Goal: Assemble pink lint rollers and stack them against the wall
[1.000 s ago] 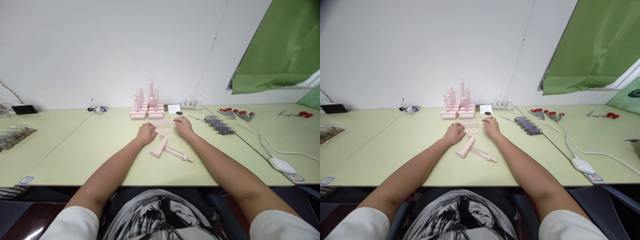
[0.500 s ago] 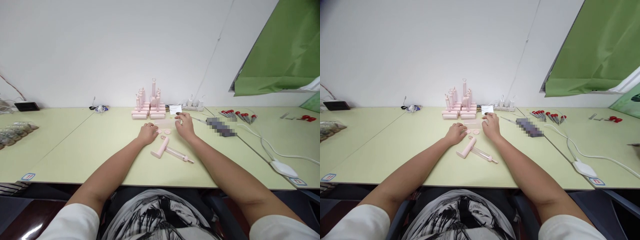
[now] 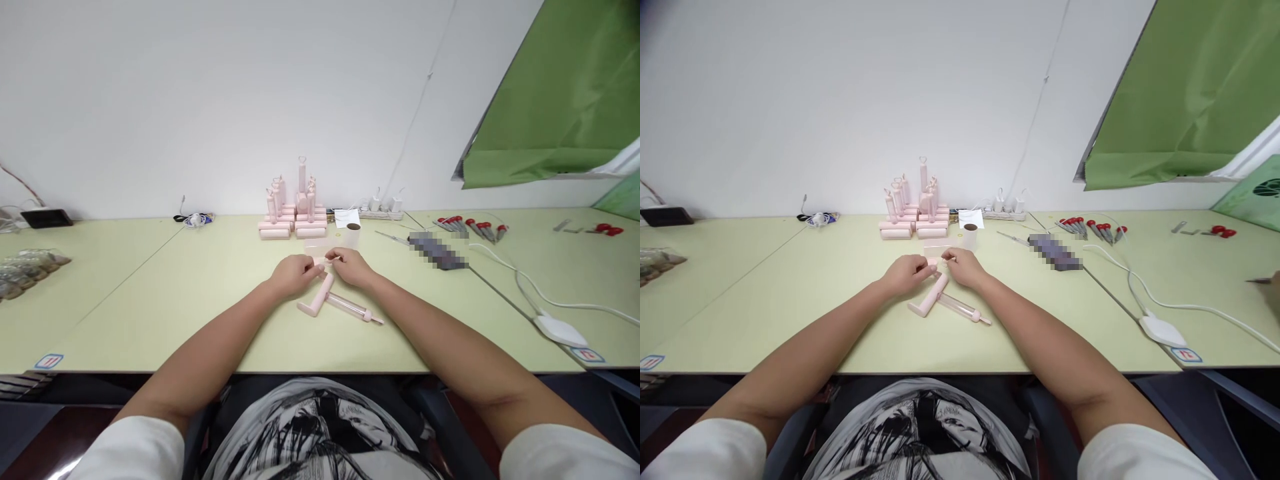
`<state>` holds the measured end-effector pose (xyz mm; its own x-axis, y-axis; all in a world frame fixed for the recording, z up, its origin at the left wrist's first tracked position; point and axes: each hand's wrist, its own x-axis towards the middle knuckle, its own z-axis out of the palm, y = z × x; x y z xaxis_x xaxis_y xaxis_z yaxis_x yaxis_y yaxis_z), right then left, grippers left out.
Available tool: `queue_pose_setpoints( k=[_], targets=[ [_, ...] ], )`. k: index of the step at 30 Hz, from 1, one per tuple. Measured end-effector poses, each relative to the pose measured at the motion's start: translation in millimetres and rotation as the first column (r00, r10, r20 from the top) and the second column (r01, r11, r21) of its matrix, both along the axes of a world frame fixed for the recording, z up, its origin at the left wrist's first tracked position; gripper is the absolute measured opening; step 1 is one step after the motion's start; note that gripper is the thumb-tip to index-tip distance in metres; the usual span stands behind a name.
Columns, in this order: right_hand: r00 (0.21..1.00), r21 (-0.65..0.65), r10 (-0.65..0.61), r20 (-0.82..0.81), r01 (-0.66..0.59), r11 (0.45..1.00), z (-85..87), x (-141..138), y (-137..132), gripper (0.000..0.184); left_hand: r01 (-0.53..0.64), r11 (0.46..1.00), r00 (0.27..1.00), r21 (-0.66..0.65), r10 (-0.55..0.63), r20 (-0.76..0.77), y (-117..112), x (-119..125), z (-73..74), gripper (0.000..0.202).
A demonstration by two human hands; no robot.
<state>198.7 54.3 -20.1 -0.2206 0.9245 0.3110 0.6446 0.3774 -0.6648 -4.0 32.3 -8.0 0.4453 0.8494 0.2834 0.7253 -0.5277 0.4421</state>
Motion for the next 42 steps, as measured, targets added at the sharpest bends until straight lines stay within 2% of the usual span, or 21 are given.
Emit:
queue_pose_setpoints(
  k=[4, 7, 10, 13, 17, 19, 21, 23, 25, 27, 28, 32, 36, 42],
  targets=[
    [0.998, 0.012, -0.021, -0.062, 0.022, 1.0, 0.5, -1.0, -0.4, 0.023, 0.117, 0.966, 0.993, -0.23, -0.117, 0.013, -15.9, 3.3, 8.4, 0.05],
    [0.995, 0.018, -0.009, -0.095, 0.01, 1.0, 2.5, -2.7, -3.3, 0.02, 0.222, 0.897, 0.975, -0.382, -0.21, 0.075, -18.9, 5.6, 8.9, 0.044],
    [0.993, 0.03, 0.018, -0.12, -0.015, 0.999, 7.2, -3.5, -7.5, 0.016, 0.277, 0.847, 0.956, -0.454, -0.196, 0.217, -16.0, 3.7, 7.8, 0.031],
    [0.982, 0.029, 0.065, -0.179, -0.061, 0.998, 13.8, -2.7, -10.7, 0.018, 0.273, 0.865, 0.932, -0.422, -0.128, 0.34, -11.2, -3.1, 8.8, 0.027],
    [0.939, -0.084, 0.153, -0.309, -0.187, 0.979, 21.9, 0.2, -14.7, 0.029, 0.166, 0.943, 0.872, -0.289, -0.003, 0.49, -6.1, -12.9, 13.9, 0.029],
    [0.948, -0.12, 0.246, -0.2, -0.273, 0.954, 24.5, 0.9, -17.8, 0.031, 0.082, 0.972, 0.818, -0.22, 0.06, 0.572, -4.2, -15.6, 16.2, 0.03],
    [0.948, -0.131, 0.318, -0.017, -0.317, 0.939, 25.9, 0.2, -21.7, 0.028, 0.044, 0.98, 0.764, -0.196, 0.094, 0.639, -2.5, -16.9, 17.8, 0.031],
    [0.938, -0.124, 0.329, 0.108, -0.316, 0.941, 26.2, -1.2, -25.0, 0.019, 0.065, 0.975, 0.699, -0.212, 0.107, 0.707, -0.9, -17.3, 19.1, 0.029],
    [0.939, -0.103, 0.319, 0.128, -0.308, 0.946, 25.6, -2.3, -26.4, 0.012, 0.126, 0.962, 0.621, -0.241, 0.113, 0.776, 0.3, -17.8, 20.4, 0.029],
    [0.943, -0.067, 0.32, 0.088, -0.315, 0.947, 24.1, -2.2, -25.5, 0.01, 0.208, 0.937, 0.574, -0.282, 0.117, 0.811, 0.6, -18.8, 21.5, 0.034],
    [0.945, -0.05, 0.32, 0.062, -0.317, 0.947, 23.1, -1.7, -24.5, 0.009, 0.255, 0.915, 0.576, -0.313, 0.116, 0.809, 0.4, -19.4, 21.9, 0.037],
    [0.944, -0.024, 0.328, 0.013, -0.328, 0.944, 18.5, 0.8, -20.3, 0.006, 0.435, 0.779, 0.646, -0.451, 0.079, 0.759, -2.5, -22.1, 21.9, 0.042],
    [0.937, -0.032, 0.349, 0.015, -0.349, 0.937, 15.3, 0.9, -19.0, 0.006, 0.558, 0.658, 0.648, -0.506, 0.036, 0.76, -4.3, -23.2, 19.9, 0.044],
    [0.93, -0.046, 0.365, 0.043, -0.363, 0.93, 15.1, -0.2, -20.2, 0.005, 0.608, 0.612, 0.633, -0.505, 0.011, 0.774, -3.5, -23.6, 17.4, 0.041]
  ],
)
